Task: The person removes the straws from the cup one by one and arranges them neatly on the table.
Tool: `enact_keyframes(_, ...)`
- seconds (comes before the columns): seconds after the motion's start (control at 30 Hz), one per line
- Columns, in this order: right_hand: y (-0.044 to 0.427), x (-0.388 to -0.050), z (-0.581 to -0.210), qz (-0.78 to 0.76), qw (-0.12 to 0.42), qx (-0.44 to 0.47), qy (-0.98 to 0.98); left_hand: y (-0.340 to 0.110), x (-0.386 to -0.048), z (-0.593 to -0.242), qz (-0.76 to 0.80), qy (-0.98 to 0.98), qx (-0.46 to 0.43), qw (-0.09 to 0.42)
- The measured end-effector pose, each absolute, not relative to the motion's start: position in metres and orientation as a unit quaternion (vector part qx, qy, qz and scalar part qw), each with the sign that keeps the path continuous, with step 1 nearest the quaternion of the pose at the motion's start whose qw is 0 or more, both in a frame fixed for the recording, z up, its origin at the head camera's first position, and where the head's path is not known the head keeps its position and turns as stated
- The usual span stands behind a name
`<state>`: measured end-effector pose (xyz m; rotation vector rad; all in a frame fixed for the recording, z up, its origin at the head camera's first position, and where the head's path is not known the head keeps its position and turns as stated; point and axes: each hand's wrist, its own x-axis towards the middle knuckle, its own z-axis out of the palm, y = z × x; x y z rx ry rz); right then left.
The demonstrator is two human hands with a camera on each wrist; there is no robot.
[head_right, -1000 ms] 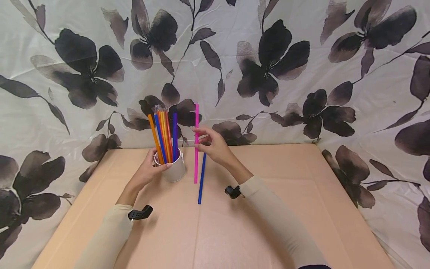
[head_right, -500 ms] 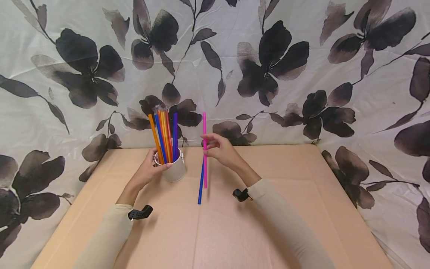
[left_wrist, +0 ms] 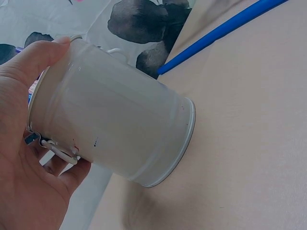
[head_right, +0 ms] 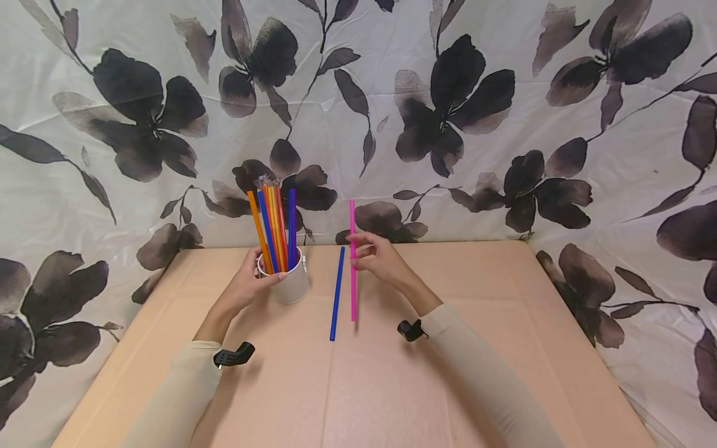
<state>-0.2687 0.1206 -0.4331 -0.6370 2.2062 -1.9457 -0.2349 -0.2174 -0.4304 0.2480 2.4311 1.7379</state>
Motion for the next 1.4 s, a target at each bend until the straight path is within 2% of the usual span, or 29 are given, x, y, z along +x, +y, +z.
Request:
enact_keyframes(0.63, 0.127, -0.282, -0.468, -0.620, 0.092, -0.193, 0.755, -0.215, -0.234, -0.429, 0.573, 0.813, 0.076, 0.068)
enact_keyframes(0.97, 0.120, -0.285, -0.479, -0.605, 0.132, -0.152, 0.770, -0.214, -0.234, -0.429, 0.577, 0.810, 0.080, 0.066)
enact_keyframes(1.4, 0.116, -0.284, -0.488, -0.555, 0.122, -0.162, 0.807, -0.214, -0.234, -0.429, 0.580, 0.808, 0.077, 0.066)
